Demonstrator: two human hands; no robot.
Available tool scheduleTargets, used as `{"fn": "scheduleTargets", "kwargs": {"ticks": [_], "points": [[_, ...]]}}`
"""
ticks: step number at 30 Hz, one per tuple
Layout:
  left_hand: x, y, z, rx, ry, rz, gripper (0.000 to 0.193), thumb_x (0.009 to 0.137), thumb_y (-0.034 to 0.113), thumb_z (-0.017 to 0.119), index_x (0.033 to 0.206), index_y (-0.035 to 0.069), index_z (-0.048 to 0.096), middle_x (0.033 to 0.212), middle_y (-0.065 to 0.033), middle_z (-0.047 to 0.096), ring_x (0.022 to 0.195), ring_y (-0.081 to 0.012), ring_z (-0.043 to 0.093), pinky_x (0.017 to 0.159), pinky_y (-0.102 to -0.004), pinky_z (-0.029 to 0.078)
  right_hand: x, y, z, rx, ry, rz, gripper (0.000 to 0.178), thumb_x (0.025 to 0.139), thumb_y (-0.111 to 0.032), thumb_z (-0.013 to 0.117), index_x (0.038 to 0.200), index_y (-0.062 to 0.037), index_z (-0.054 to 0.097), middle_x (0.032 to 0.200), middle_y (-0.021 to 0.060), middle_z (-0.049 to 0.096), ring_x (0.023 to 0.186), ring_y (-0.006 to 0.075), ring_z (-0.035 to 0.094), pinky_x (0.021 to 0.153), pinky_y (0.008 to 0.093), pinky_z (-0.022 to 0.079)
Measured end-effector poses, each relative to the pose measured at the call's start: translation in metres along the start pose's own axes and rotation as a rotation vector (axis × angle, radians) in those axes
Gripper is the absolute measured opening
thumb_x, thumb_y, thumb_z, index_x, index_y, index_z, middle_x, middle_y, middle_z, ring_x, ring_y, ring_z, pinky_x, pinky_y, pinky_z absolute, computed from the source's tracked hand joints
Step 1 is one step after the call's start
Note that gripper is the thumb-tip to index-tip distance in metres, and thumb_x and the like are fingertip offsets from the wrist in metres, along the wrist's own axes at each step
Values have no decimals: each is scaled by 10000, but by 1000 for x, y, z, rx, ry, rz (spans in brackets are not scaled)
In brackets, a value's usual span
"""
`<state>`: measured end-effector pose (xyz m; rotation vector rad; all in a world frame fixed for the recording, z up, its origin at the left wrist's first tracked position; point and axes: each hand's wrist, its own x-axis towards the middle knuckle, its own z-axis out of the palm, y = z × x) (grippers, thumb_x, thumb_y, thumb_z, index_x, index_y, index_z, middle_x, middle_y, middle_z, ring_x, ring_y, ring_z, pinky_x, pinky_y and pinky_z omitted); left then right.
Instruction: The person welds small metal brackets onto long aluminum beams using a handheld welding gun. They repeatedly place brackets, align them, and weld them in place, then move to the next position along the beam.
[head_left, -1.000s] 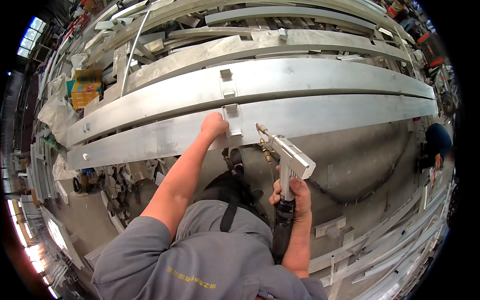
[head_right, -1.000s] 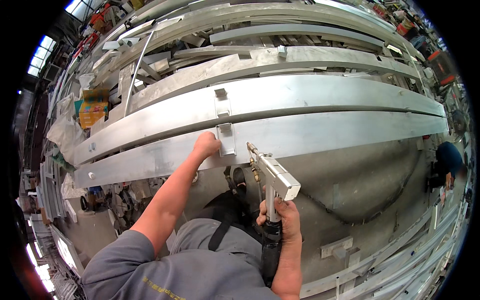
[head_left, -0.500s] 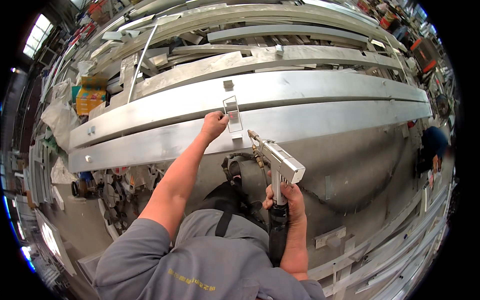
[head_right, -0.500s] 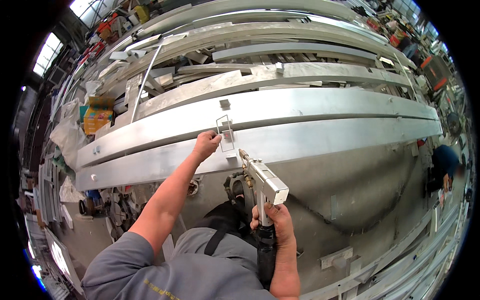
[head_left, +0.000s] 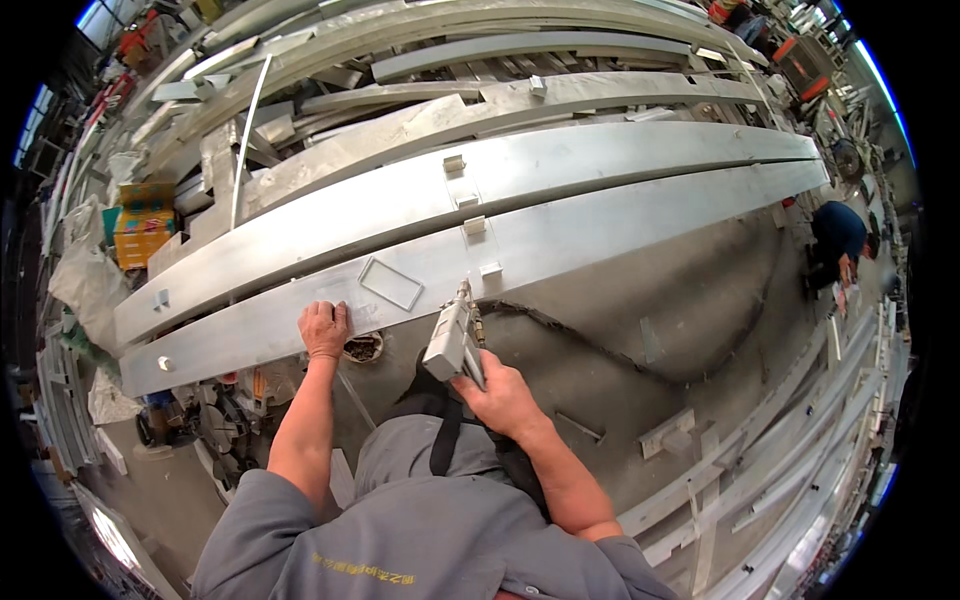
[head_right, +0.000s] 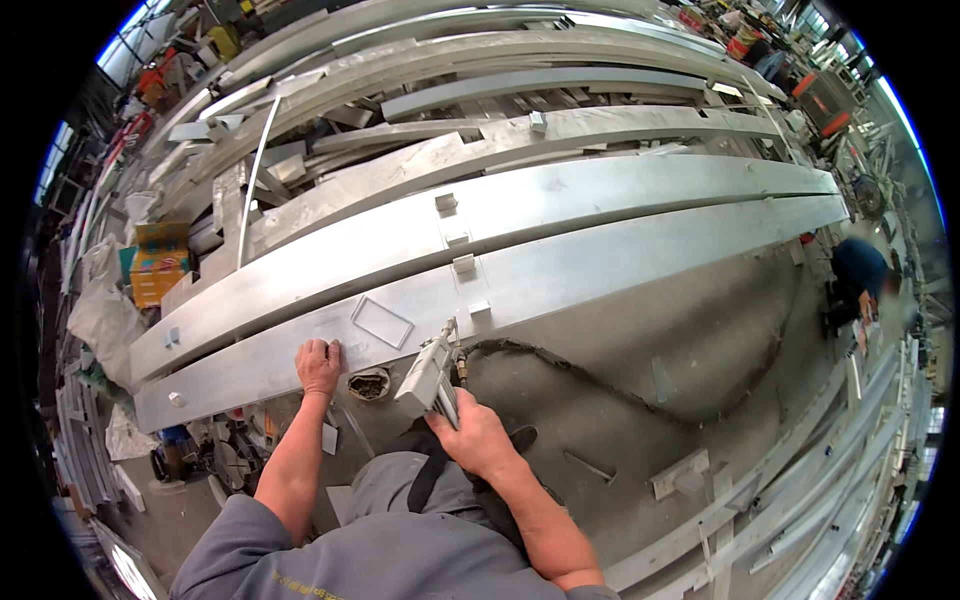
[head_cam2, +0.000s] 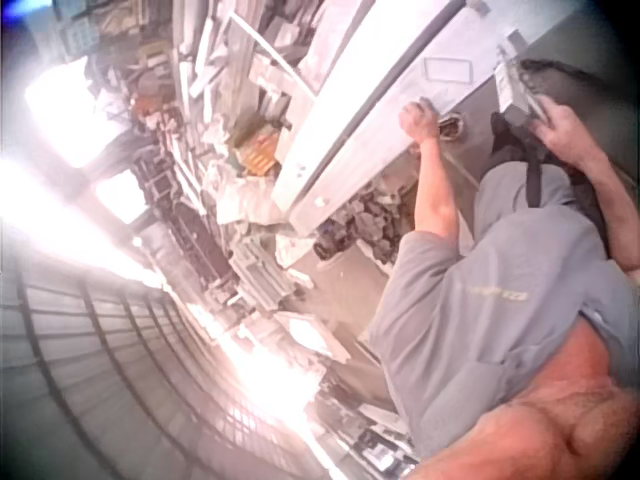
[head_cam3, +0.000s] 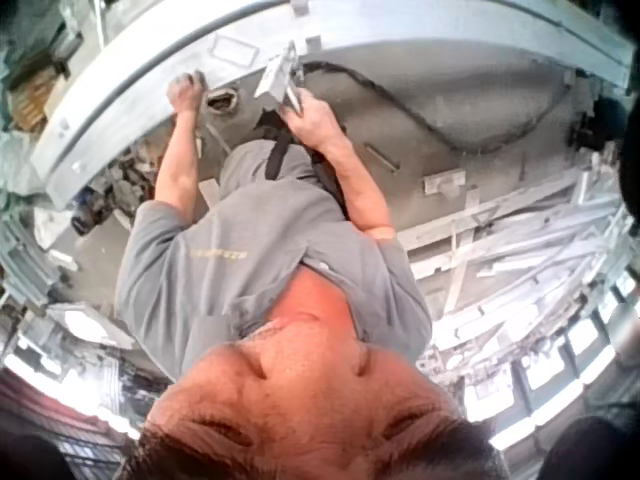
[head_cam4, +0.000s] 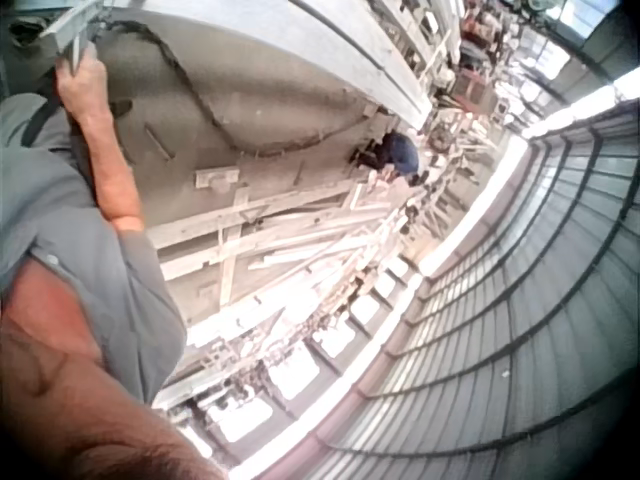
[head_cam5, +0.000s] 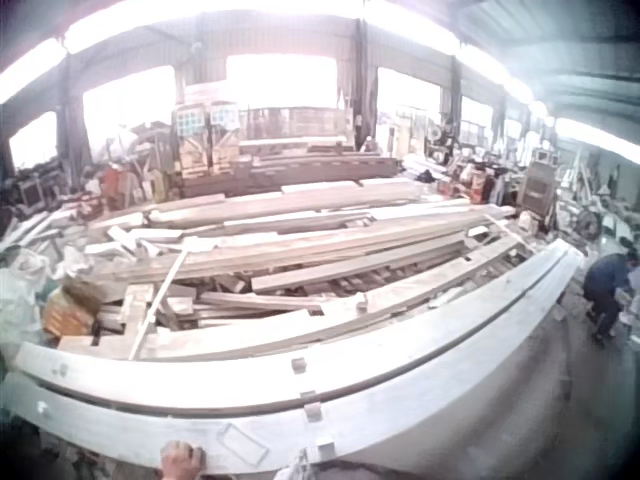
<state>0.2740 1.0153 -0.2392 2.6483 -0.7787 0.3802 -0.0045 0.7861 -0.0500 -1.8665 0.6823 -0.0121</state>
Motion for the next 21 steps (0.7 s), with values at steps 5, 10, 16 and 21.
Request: {"fn": "scheduleTargets", "kwargs": {"ticks": [5, 10, 16, 21], "points": [[9, -13, -3, -84, -35, 84, 279, 900, 296, 703, 751, 116, 551, 803, -89, 570, 818, -335, 560, 754, -468, 425, 12, -19, 40, -134, 55, 118, 467, 950, -377, 662, 1089, 43, 513, 922, 341, 671, 911, 546, 637, 785, 591, 510], [13, -14, -9, -98, -38, 95, 268, 881, 283, 716, 750, 114, 554, 796, -81, 564, 818, -324, 557, 735, -460, 419, 24, -34, 58, -152, 138, 171, 444, 939, -340, 676, 1083, 48, 514, 930, 348, 670, 887, 547, 641, 768, 596, 510], [20, -16, -8, -127, -12, 120, 271, 879, 287, 716, 748, 112, 555, 799, -80, 561, 806, -320, 553, 724, -460, 411, 32, -40, 64, -139, 188, 203, 429, 934, -328, 680, 1074, 52, 539, 939, 347, 675, 901, 542, 645, 789, 588, 513], [18, -17, -10, -117, -31, 111, 268, 888, 285, 711, 759, 110, 555, 811, -82, 564, 822, -319, 555, 745, -460, 410, 34, -38, 68, -165, 200, 213, 469, 930, -352, 676, 1085, 72, 549, 942, 354, 675, 921, 539, 645, 820, 580, 514]]}}
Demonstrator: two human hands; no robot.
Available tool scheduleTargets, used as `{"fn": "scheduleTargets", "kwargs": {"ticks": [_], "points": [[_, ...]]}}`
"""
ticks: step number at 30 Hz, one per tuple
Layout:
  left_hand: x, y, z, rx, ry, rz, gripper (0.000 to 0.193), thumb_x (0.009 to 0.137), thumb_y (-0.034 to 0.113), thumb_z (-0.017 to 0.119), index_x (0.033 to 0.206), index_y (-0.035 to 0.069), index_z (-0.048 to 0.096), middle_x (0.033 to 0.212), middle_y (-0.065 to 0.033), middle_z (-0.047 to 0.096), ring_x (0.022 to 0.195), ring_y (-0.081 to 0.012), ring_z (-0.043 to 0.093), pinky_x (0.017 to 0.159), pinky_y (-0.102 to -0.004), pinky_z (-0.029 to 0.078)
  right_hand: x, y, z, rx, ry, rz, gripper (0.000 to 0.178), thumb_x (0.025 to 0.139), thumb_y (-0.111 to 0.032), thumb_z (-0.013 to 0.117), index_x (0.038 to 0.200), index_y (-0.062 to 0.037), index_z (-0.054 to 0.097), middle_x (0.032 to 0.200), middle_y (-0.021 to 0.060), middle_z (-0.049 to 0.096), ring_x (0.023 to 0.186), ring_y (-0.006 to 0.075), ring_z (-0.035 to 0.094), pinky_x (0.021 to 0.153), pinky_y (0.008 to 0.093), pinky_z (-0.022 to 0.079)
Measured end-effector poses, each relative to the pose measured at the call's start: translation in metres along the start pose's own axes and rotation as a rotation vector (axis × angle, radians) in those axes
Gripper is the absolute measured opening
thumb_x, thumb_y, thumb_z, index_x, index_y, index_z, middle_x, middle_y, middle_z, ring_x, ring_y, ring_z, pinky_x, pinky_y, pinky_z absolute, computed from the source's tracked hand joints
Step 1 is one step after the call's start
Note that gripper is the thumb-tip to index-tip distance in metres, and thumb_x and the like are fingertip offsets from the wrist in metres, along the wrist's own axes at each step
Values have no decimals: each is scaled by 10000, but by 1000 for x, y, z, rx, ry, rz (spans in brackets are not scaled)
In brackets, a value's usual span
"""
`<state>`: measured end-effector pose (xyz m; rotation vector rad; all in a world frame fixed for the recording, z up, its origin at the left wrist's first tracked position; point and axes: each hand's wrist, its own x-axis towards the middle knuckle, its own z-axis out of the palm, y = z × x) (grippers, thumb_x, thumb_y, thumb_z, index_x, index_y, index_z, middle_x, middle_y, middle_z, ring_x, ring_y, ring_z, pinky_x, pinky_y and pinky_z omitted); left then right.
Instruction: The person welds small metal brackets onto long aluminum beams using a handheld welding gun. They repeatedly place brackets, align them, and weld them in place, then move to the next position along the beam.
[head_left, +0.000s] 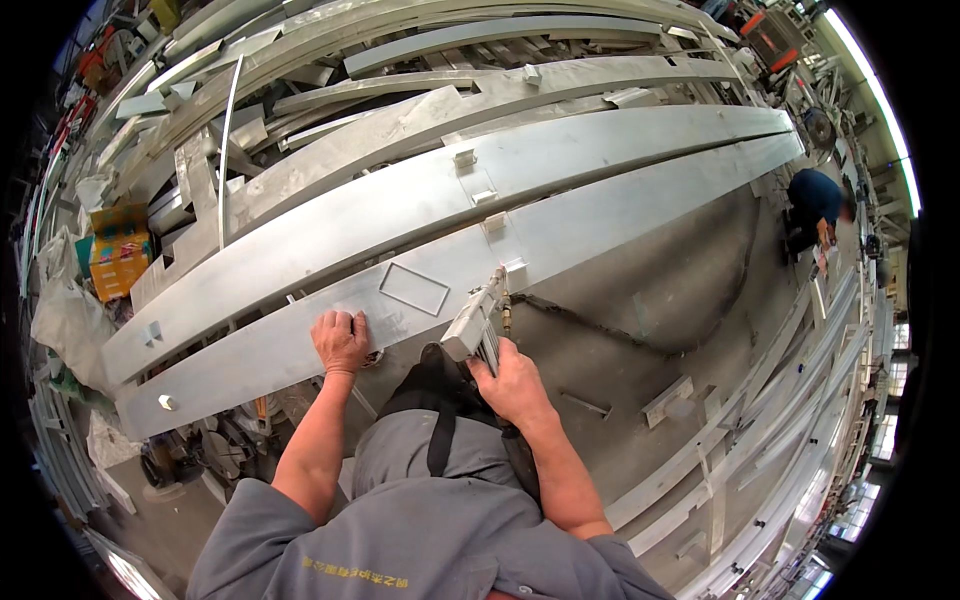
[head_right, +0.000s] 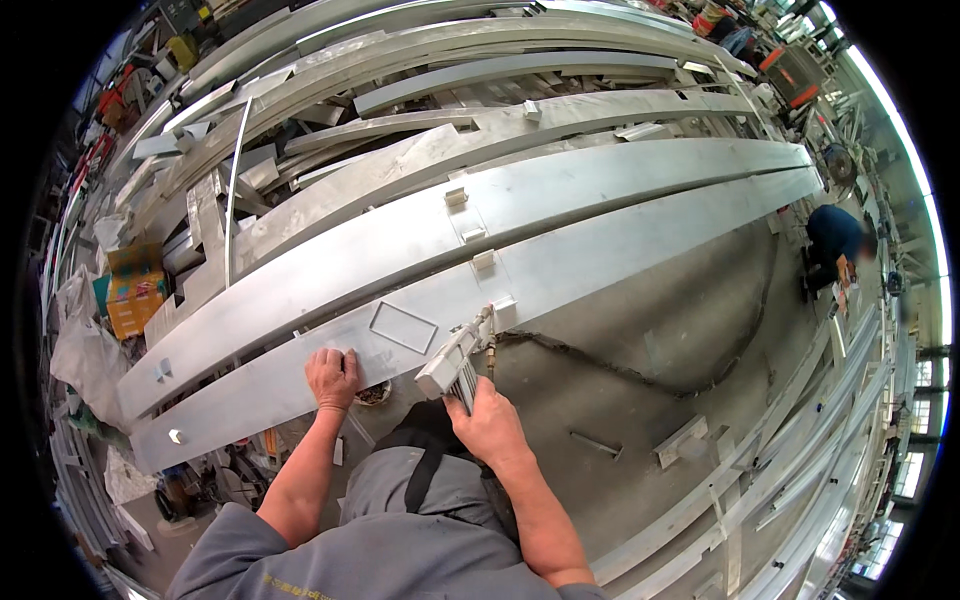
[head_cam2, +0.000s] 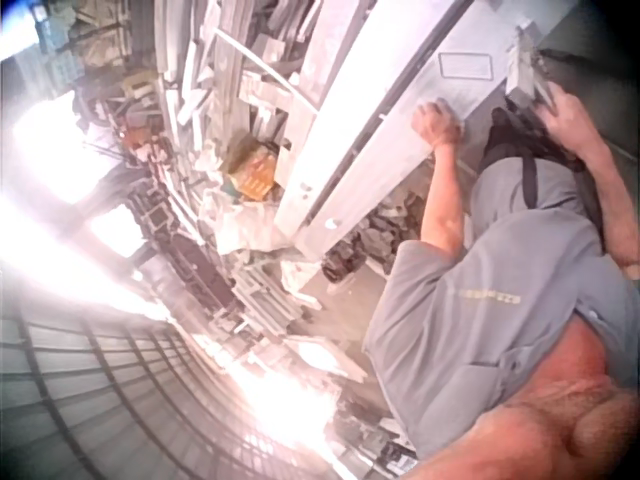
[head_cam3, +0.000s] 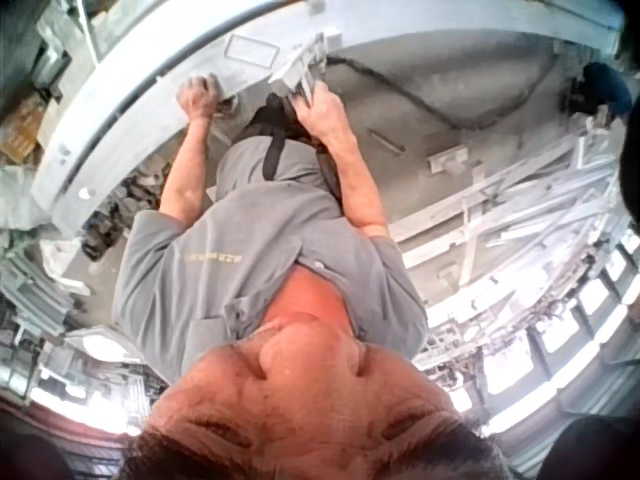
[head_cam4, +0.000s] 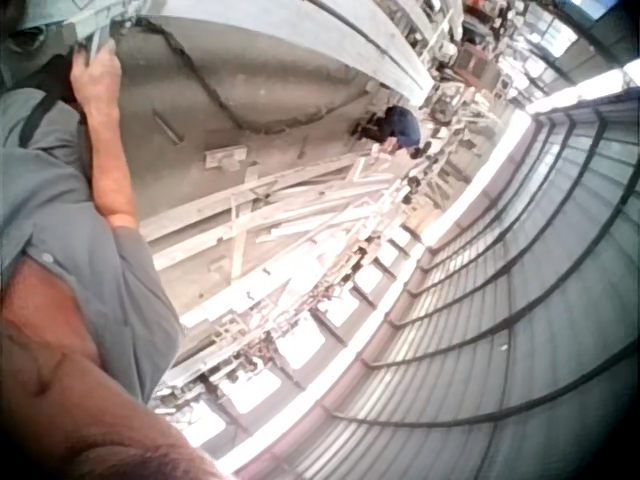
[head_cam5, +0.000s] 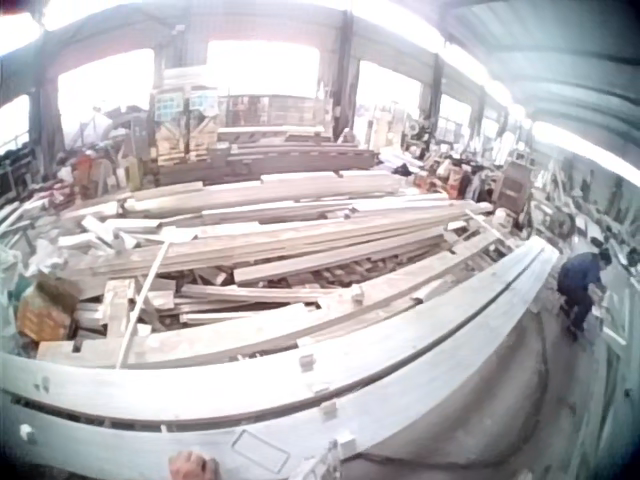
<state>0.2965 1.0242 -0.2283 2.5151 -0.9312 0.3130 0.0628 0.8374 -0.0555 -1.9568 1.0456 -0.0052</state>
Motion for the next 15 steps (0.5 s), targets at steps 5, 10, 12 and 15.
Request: {"fn": "scheduleTargets", "kwargs": {"ticks": [5, 10, 12, 15], "points": [[-2, 1, 3, -8, -2, -10, 265, 897, 283, 704, 768, 108, 553, 818, -84, 565, 830, -318, 554, 758, -461, 410, 0, 9, 5, -45, -2, 2, 514, 928, -387, 671, 1059, 93, 539, 924, 375, 665, 921, 545, 645, 826, 580, 516], [-3, 0, 7, -12, 3, 0, 271, 900, 282, 697, 758, 108, 545, 811, -87, 562, 827, -321, 551, 767, -463, 412, 1, 9, 3, -72, -32, 10, 560, 936, -427, 648, 1050, 110, 534, 920, 385, 661, 929, 541, 652, 840, 572, 518], [-3, 1, 6, -14, -4, -7, 273, 899, 279, 696, 751, 108, 542, 806, -87, 561, 826, -324, 551, 769, -464, 412, 1, 14, 6, -86, -28, 6, 567, 940, -434, 640, 1057, 110, 534, 925, 384, 662, 936, 537, 655, 848, 567, 518], [-3, 2, 7, 1, -5, -23, 266, 898, 272, 693, 748, 105, 550, 804, -89, 568, 833, -328, 557, 779, -467, 418, 1, 15, 6, -102, -29, 11, 557, 939, -424, 647, 1075, 105, 532, 929, 372, 667, 943, 529, 656, 852, 563, 515]]}}
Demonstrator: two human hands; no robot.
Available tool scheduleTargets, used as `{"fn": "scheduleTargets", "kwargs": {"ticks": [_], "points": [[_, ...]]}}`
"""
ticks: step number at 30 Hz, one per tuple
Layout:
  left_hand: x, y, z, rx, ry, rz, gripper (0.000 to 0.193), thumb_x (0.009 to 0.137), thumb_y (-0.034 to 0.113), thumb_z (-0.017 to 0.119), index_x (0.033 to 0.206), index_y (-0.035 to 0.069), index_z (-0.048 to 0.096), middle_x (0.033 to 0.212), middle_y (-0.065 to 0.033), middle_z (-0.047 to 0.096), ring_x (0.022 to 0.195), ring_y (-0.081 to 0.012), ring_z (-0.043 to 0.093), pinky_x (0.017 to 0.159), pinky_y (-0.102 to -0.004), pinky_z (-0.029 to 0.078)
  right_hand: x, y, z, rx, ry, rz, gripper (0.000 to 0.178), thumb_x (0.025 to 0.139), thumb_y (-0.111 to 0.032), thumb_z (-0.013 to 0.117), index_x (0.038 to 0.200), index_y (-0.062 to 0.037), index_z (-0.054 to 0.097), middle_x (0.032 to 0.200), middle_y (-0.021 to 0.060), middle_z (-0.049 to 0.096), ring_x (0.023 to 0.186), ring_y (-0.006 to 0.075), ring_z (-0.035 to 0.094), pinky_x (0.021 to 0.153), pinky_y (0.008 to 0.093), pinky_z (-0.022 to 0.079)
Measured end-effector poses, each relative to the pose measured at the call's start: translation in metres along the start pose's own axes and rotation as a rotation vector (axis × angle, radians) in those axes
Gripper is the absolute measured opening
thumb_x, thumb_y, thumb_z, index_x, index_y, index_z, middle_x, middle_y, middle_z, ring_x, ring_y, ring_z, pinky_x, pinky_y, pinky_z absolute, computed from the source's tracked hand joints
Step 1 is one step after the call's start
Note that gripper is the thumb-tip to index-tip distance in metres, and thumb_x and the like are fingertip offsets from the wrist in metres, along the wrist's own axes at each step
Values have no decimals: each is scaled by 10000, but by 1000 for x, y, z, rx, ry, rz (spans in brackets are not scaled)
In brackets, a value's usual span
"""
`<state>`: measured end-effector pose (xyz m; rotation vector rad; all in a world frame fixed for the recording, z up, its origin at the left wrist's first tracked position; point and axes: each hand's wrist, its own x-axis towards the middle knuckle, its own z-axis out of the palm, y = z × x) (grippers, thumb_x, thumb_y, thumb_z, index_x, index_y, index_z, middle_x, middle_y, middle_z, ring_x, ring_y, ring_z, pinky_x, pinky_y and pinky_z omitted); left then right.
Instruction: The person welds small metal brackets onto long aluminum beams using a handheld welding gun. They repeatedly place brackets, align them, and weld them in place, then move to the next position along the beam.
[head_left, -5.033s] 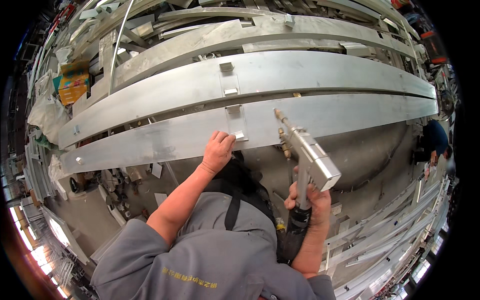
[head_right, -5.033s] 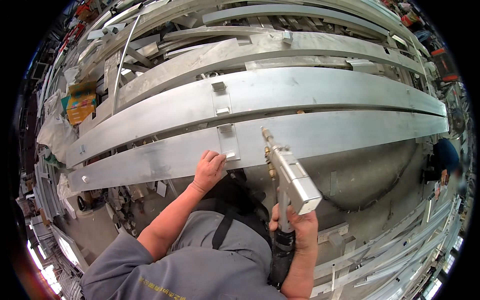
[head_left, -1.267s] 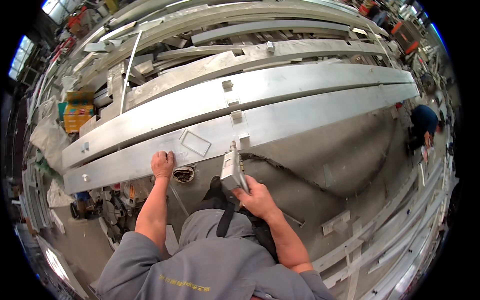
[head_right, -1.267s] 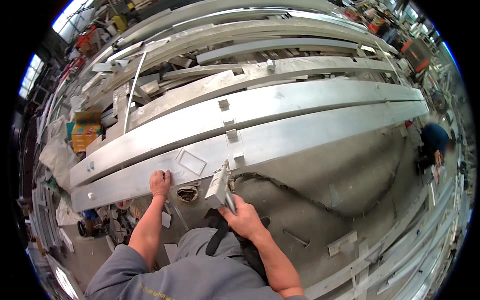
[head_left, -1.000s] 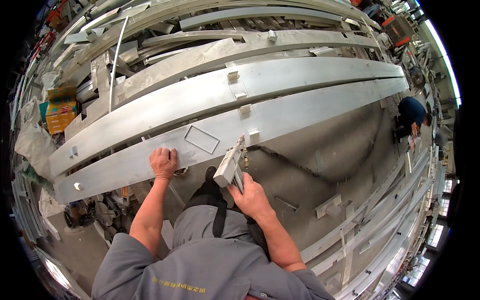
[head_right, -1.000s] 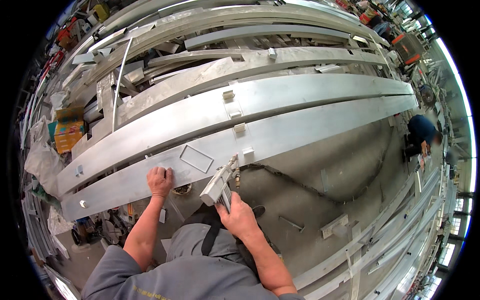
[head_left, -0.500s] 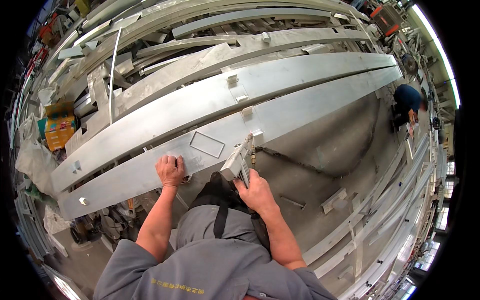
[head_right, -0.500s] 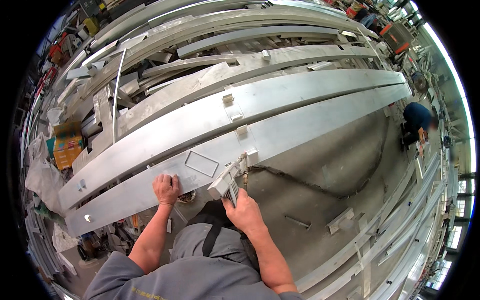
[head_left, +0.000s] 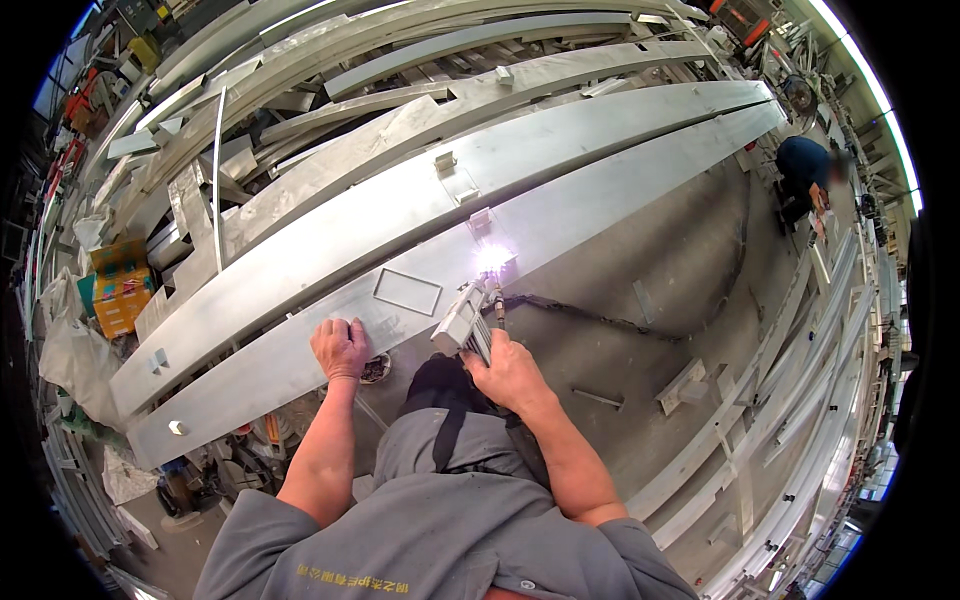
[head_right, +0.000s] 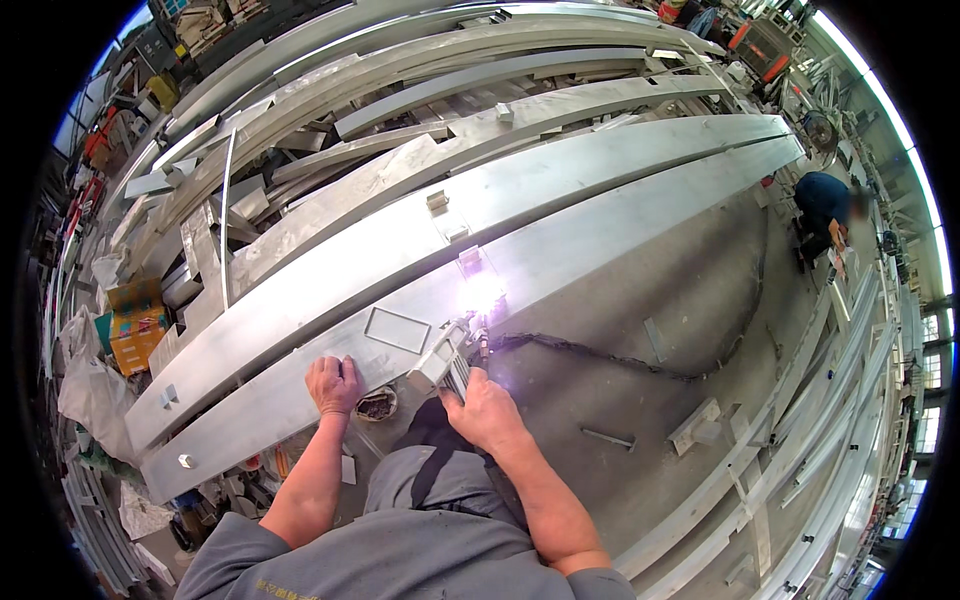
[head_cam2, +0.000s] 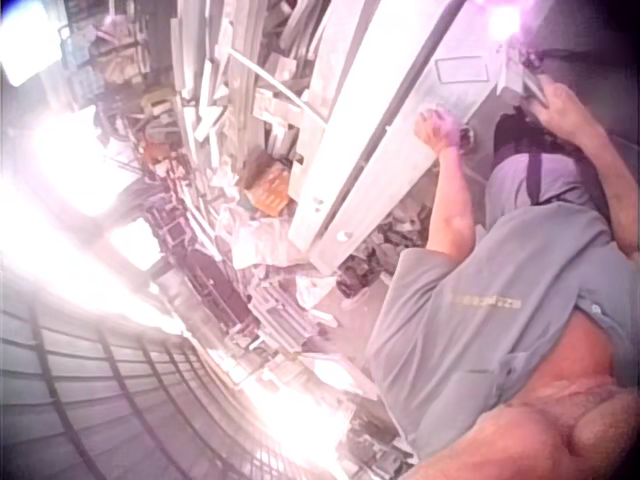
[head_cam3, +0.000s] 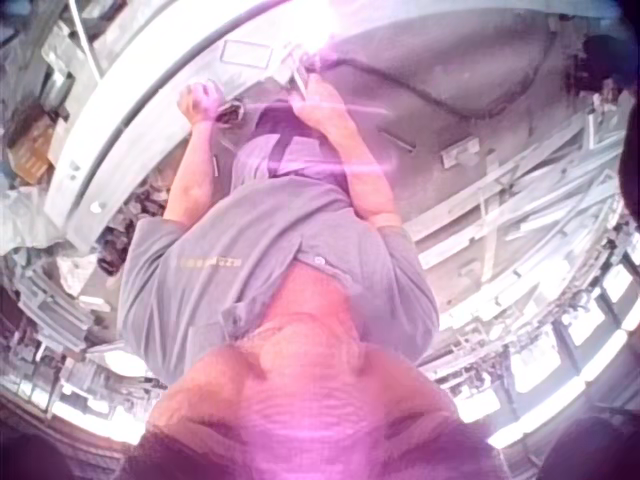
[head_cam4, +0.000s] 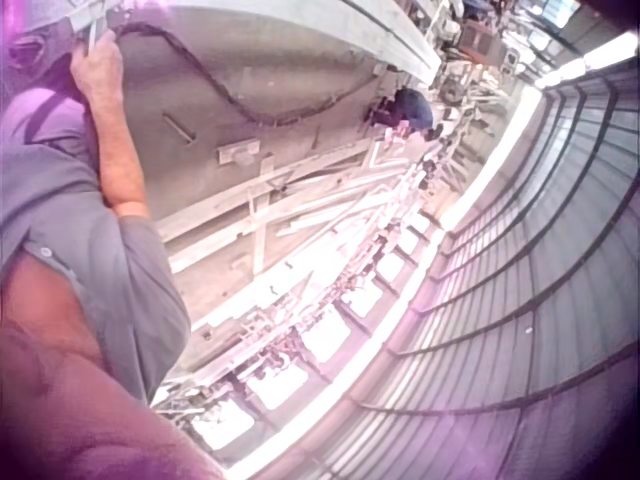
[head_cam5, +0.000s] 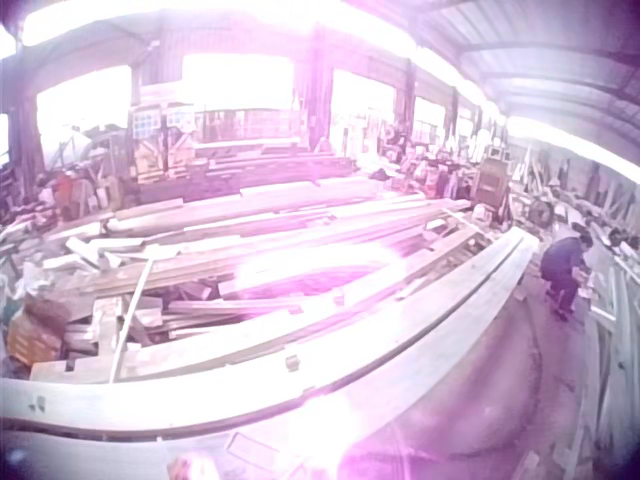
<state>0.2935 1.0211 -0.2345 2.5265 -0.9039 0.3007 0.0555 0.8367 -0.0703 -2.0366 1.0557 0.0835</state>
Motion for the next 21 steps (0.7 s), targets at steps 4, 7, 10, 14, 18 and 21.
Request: {"fn": "scheduleTargets", "kwargs": {"ticks": [4, 7, 10, 14, 18, 21], "points": [[-1, -1, 1, 11, 6, -4, 260, 896, 269, 693, 752, 99, 558, 810, -92, 577, 841, -331, 565, 785, -466, 425, -2, 2, 1, -4, 10, -5, 531, 933, -394, 670, 1085, 96, 532, 928, 364, 668, 931, 530, 654, 837, 570, 511], [-1, 0, -1, 9, 9, -3, 262, 894, 270, 695, 750, 98, 559, 812, -94, 579, 838, -332, 567, 781, -467, 427, -6, -2, -4, 9, 1, 5, 526, 935, -394, 667, 1088, 90, 532, 945, 365, 667, 943, 529, 652, 847, 571, 509], [-1, 0, -1, 17, 1, -5, 264, 892, 270, 695, 746, 98, 558, 810, -94, 578, 832, -333, 566, 774, -467, 427, -8, 2, -2, 15, 2, 6, 523, 936, -395, 664, 1091, 87, 532, 949, 363, 667, 944, 529, 651, 849, 571, 509], [-2, -1, 1, 19, 12, -2, 263, 891, 270, 695, 744, 99, 559, 806, -94, 573, 827, -331, 566, 767, -467, 424, -11, 4, -3, 20, 0, 10, 524, 935, -396, 663, 1093, 86, 532, 948, 359, 668, 943, 529, 649, 846, 573, 509], [0, 1, 2, 19, 15, -2, 261, 891, 270, 692, 747, 100, 558, 802, -94, 569, 831, -329, 566, 768, -468, 424, -13, 5, -4, 20, 2, 12, 523, 934, -398, 662, 1092, 83, 534, 958, 363, 667, 951, 529, 646, 844, 574, 508], [1, 2, 1, 23, 20, 6, 262, 892, 273, 690, 746, 102, 555, 799, -94, 569, 833, -331, 567, 768, -470, 425, -17, 3, -9, 30, -8, 23, 519, 938, -395, 657, 1113, 78, 537, 971, 365, 666, 961, 533, 641, 843, 573, 505]]}}
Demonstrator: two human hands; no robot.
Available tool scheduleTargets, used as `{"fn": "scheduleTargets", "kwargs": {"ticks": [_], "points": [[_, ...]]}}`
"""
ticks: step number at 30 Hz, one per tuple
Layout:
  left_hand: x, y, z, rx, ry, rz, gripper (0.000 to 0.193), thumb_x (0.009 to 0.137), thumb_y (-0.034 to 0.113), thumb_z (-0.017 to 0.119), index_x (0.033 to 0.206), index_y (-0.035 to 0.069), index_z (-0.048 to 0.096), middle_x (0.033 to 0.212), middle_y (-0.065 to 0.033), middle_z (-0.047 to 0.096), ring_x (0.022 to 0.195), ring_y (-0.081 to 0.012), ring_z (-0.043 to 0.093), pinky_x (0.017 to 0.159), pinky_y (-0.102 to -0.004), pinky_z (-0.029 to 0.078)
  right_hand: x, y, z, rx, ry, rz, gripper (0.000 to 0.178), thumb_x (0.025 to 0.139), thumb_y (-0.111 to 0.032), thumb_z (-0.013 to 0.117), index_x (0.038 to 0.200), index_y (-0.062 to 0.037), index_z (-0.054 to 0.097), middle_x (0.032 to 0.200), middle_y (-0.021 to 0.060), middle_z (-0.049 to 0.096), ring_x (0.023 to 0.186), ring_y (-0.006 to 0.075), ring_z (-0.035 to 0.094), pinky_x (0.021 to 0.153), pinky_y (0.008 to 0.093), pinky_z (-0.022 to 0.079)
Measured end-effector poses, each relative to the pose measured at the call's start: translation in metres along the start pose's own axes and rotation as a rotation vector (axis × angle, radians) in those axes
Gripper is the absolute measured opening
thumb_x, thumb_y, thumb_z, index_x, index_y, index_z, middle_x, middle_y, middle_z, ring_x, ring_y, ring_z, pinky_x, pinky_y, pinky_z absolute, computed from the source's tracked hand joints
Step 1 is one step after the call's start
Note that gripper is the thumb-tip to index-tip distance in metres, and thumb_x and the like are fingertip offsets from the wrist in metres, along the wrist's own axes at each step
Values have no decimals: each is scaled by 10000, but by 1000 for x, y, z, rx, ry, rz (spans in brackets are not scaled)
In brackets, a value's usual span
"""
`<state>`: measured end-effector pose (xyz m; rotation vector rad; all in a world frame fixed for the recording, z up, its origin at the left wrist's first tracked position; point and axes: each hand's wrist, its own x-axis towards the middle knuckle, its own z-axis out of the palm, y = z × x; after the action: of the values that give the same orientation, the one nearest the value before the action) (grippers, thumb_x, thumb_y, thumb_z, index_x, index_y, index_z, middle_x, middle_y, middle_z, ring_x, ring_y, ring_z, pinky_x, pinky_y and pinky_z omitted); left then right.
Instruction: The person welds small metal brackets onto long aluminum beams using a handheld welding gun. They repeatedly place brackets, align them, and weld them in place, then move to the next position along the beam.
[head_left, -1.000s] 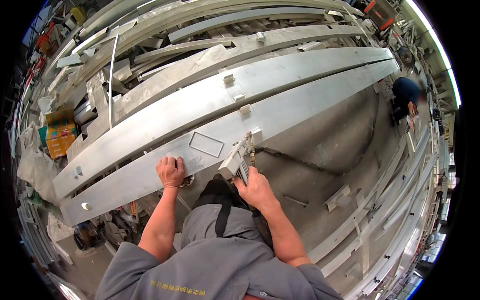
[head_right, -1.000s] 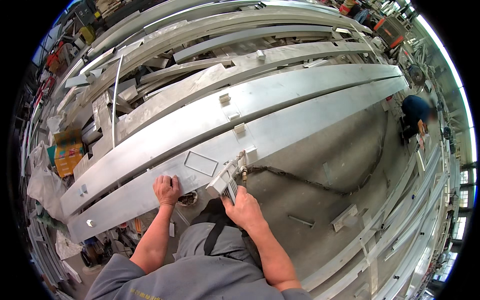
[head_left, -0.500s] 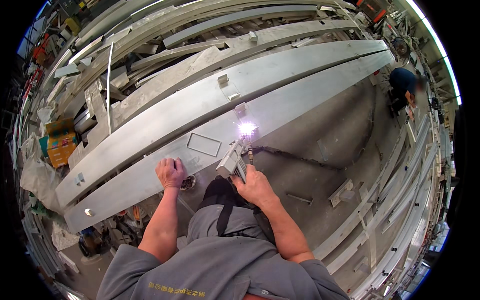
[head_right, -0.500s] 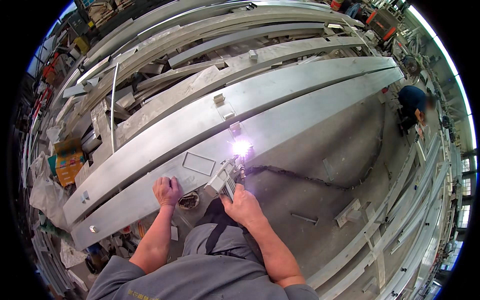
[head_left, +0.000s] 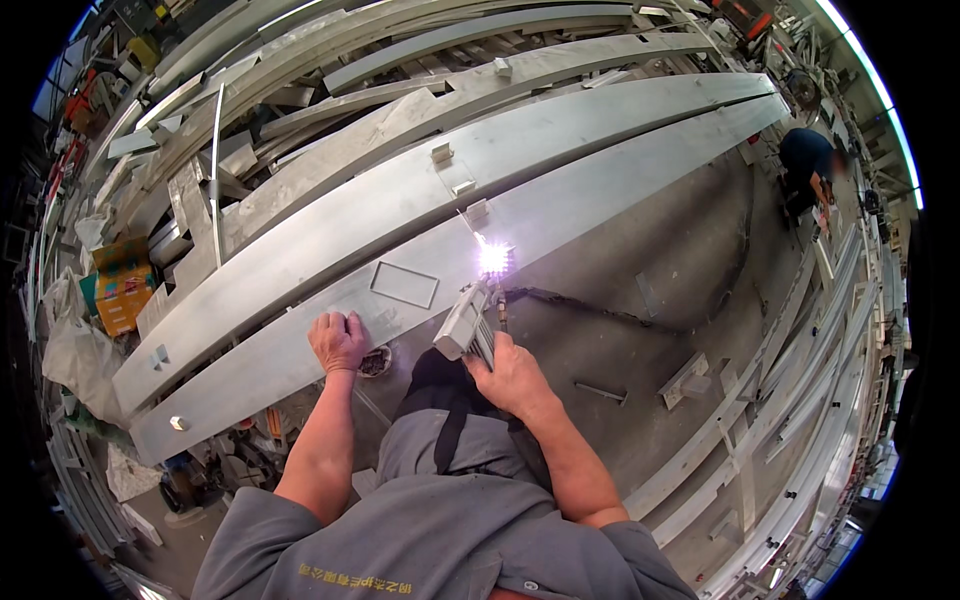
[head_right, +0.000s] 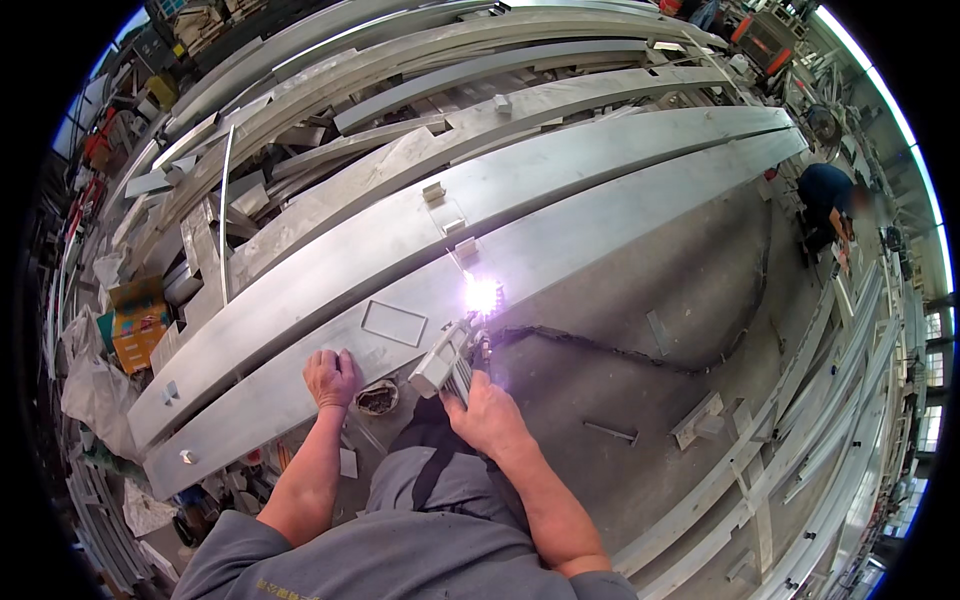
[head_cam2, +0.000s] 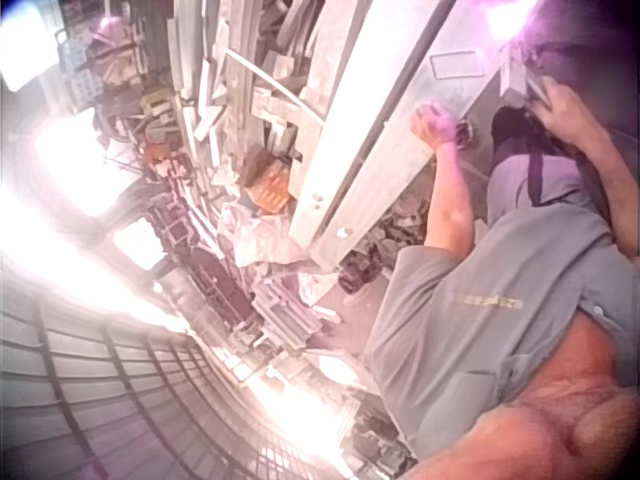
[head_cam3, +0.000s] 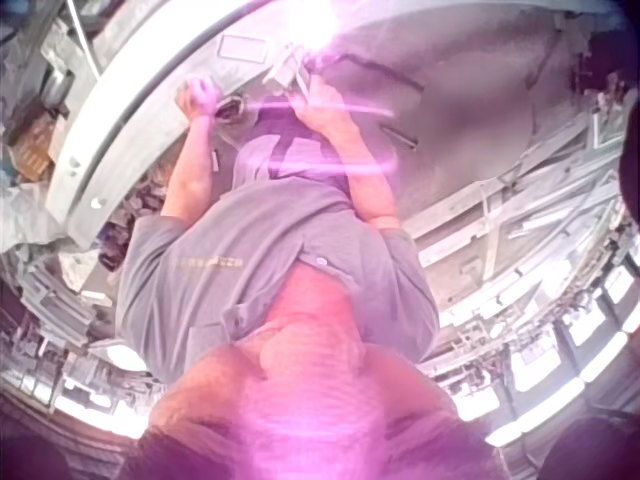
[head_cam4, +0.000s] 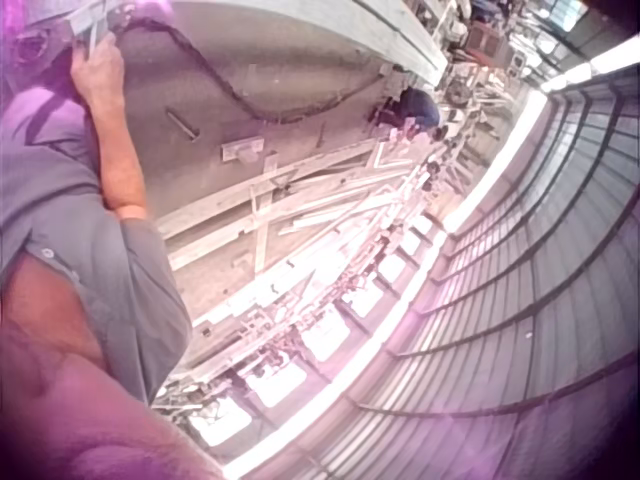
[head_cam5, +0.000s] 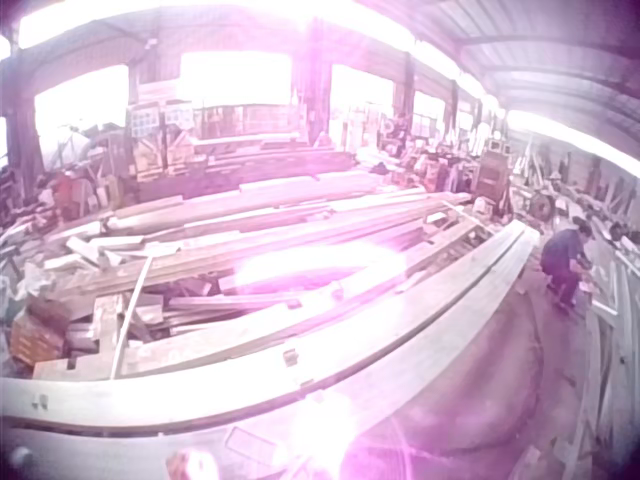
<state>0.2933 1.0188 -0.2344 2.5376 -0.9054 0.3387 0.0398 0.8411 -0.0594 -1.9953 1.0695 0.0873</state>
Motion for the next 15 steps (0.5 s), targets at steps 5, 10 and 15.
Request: {"fn": "scheduleTargets", "kwargs": {"ticks": [5, 10, 15], "points": [[0, 0, -2, 2, -15, -10, 271, 898, 271, 687, 742, 99, 547, 797, -101, 571, 827, -343, 565, 765, -476, 427, -10, -3, -4, 97, 33, -104, 493, 952, -390, 646, 1094, 58, 497, 975, 361, 663, 941, 531, 644, 829, 575, 513], [1, -2, 0, 4, -11, 7, 270, 906, 264, 676, 740, 95, 546, 795, -106, 568, 821, -351, 555, 764, -483, 419, 2, -16, -4, 122, -5, -137, 484, 950, -379, 650, 1091, 59, 499, 933, 356, 666, 920, 535, 646, 818, 577, 514], [1, 0, -4, 0, -36, 1, 268, 906, 259, 674, 738, 95, 546, 796, -111, 565, 813, -357, 546, 762, -486, 415, 30, -29, 2, 75, -10, -141, 464, 946, -364, 660, 1071, 55, 505, 914, 345, 669, 912, 535, 644, 810, 581, 508]]}}
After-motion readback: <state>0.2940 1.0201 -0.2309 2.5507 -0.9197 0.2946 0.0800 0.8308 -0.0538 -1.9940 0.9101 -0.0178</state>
